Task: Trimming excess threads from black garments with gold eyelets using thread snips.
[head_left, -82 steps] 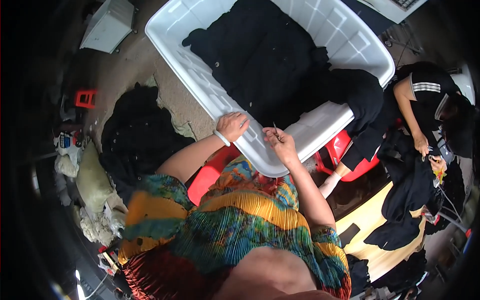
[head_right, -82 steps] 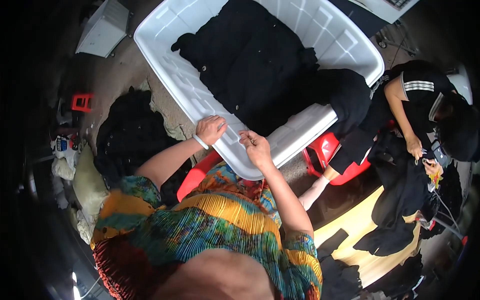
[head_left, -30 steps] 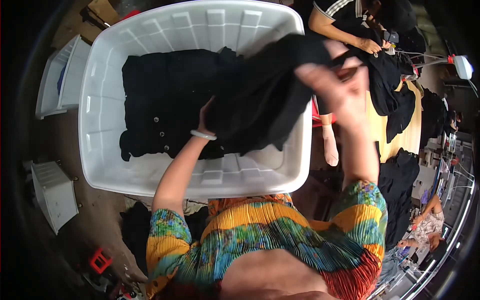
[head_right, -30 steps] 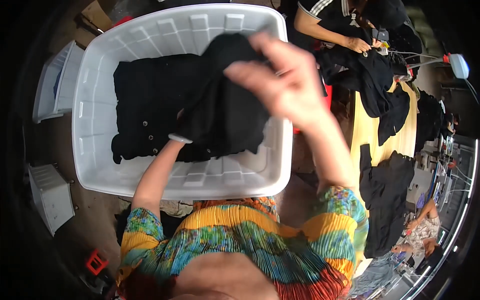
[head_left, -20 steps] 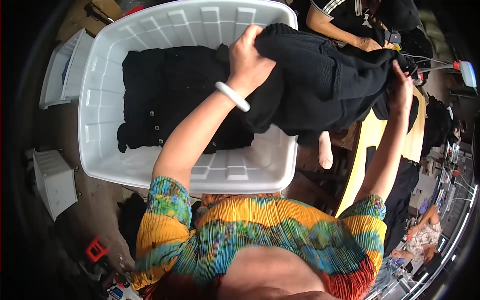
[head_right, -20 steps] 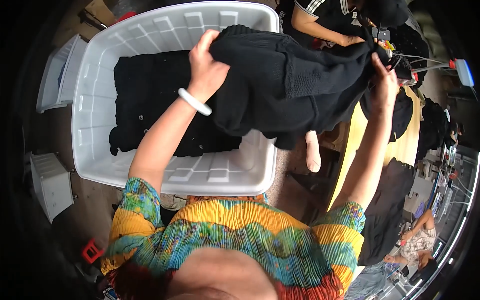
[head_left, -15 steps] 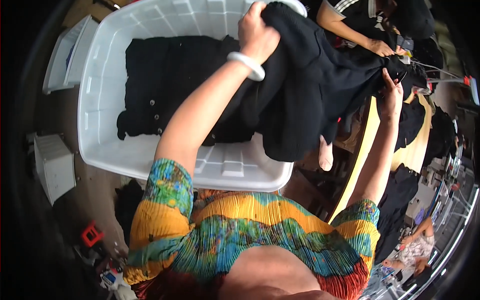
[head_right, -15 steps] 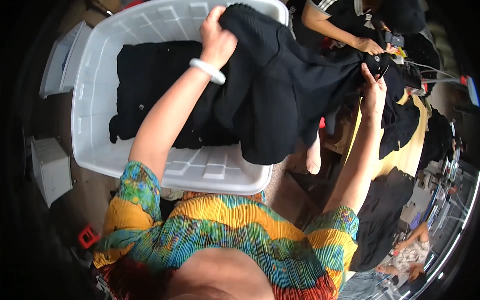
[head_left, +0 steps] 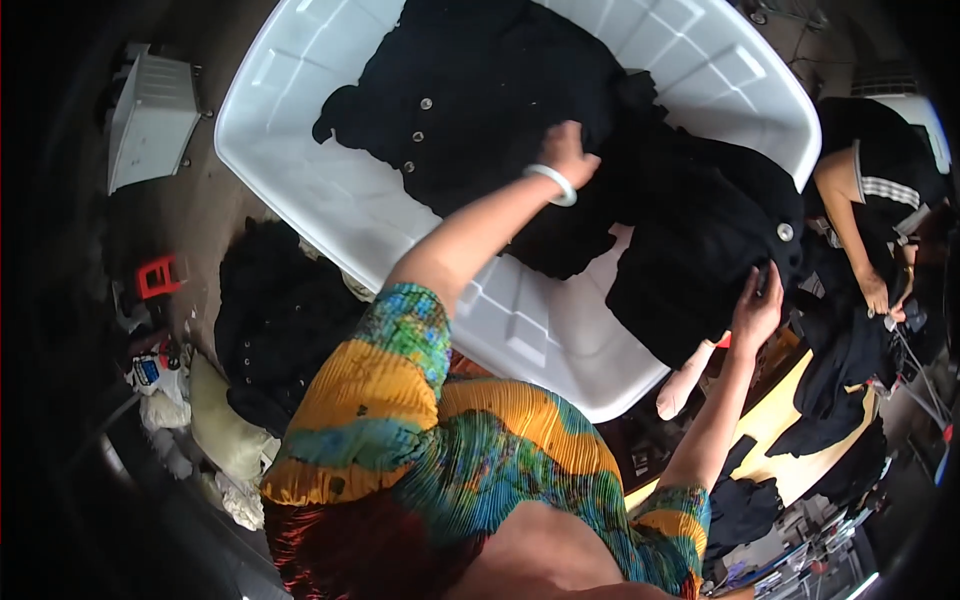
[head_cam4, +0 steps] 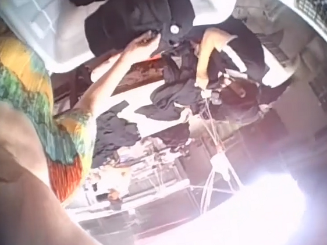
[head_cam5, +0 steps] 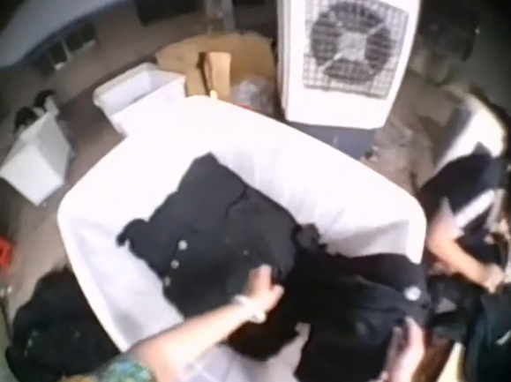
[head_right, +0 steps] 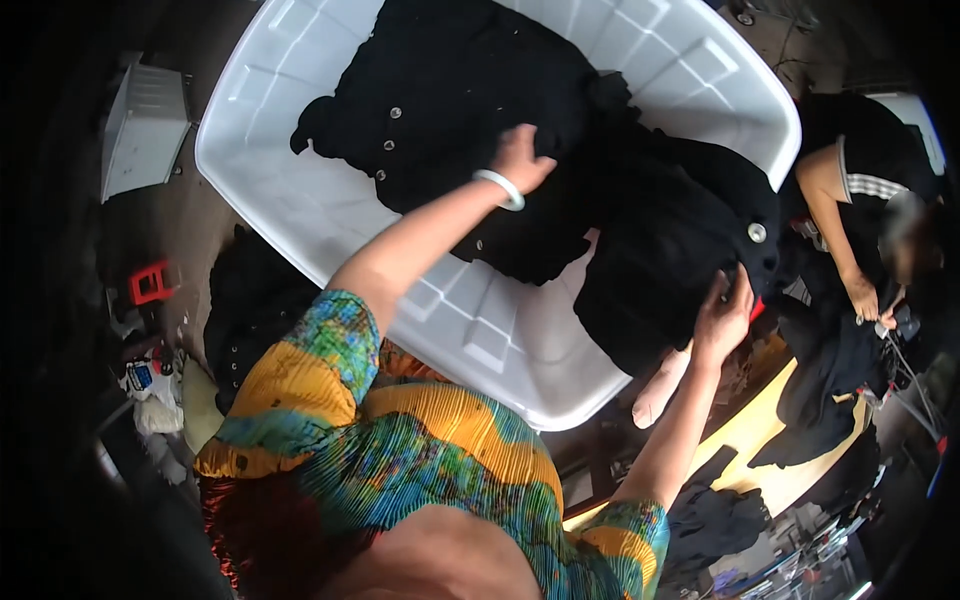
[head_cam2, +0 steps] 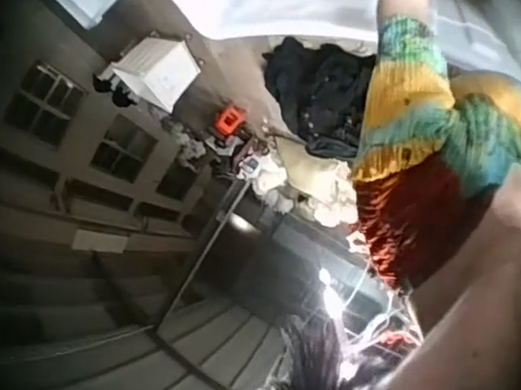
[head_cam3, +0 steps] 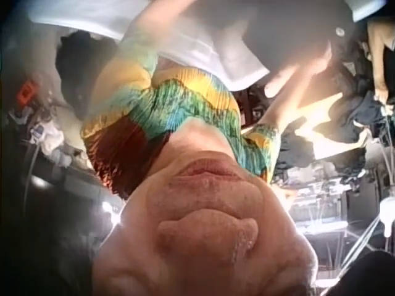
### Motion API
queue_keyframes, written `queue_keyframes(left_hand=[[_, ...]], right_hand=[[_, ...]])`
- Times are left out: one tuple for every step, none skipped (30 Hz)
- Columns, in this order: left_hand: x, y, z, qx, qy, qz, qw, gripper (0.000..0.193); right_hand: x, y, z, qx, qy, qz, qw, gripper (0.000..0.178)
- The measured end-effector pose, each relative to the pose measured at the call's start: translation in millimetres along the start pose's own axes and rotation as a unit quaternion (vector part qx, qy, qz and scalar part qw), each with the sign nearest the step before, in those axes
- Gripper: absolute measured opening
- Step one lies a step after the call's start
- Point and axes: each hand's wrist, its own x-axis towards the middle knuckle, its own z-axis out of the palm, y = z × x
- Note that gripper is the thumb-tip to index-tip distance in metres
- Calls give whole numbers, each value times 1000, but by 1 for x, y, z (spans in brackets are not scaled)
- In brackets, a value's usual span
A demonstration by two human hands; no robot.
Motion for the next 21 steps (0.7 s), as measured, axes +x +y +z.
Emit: queue_keyframes(left_hand=[[18,-43,-13,40,15,-54,998,61],[30,-80,-26,74,45,-108,990,63],[35,-104,-50,90,65,-175,978,55],[45,-138,-69,108,79,-219,966,60],[54,-174,-83,117,90,-263,953,64],[67,-225,-88,136,110,-325,929,68],[77,-236,-97,97,69,-363,924,72],[87,-254,-103,84,72,-378,919,78],[96,-265,-107,67,57,-380,921,86],[100,-286,-112,58,73,-342,935,91],[104,-288,-107,22,62,-338,939,92],[109,-282,-102,-13,46,-332,942,94],[116,-270,-94,-43,1,-357,933,97],[117,-290,-87,-48,0,-299,953,83],[118,-275,-75,0,-90,-256,962,57],[111,-261,-63,41,-105,-205,972,41],[99,-250,-50,21,-117,-189,975,38],[86,-219,-43,-8,-165,-152,975,35],[69,-187,-44,-40,-223,-106,968,32],[54,-159,-46,-38,-295,-51,953,31],[34,-133,-50,-85,-345,-23,934,31]], right_hand=[[-1,1,2,47,10,19,999,32],[-6,12,5,106,-22,136,985,31],[-6,-6,0,150,-6,141,978,29],[-5,-20,-5,189,9,146,971,28],[-11,-22,-6,218,15,209,953,29],[-13,-33,-8,208,17,179,961,28],[-19,-46,-9,185,24,158,970,27],[-24,-63,-5,179,17,115,977,26],[-29,-83,2,172,11,72,982,25],[-30,-113,8,124,-32,105,986,24],[-37,-124,18,122,-65,133,982,24],[-43,-131,30,149,-71,126,978,22],[-47,-139,39,187,-94,162,964,22],[-49,-154,52,228,-102,173,953,21],[-50,-162,65,245,-90,141,955,19],[-49,-177,76,253,-112,139,951,20],[-44,-200,80,261,-170,163,936,20],[-42,-212,90,246,-201,152,936,22],[-39,-224,96,250,-282,215,901,24],[-37,-231,108,247,-269,94,926,28],[-30,-238,117,277,-281,85,915,32]])
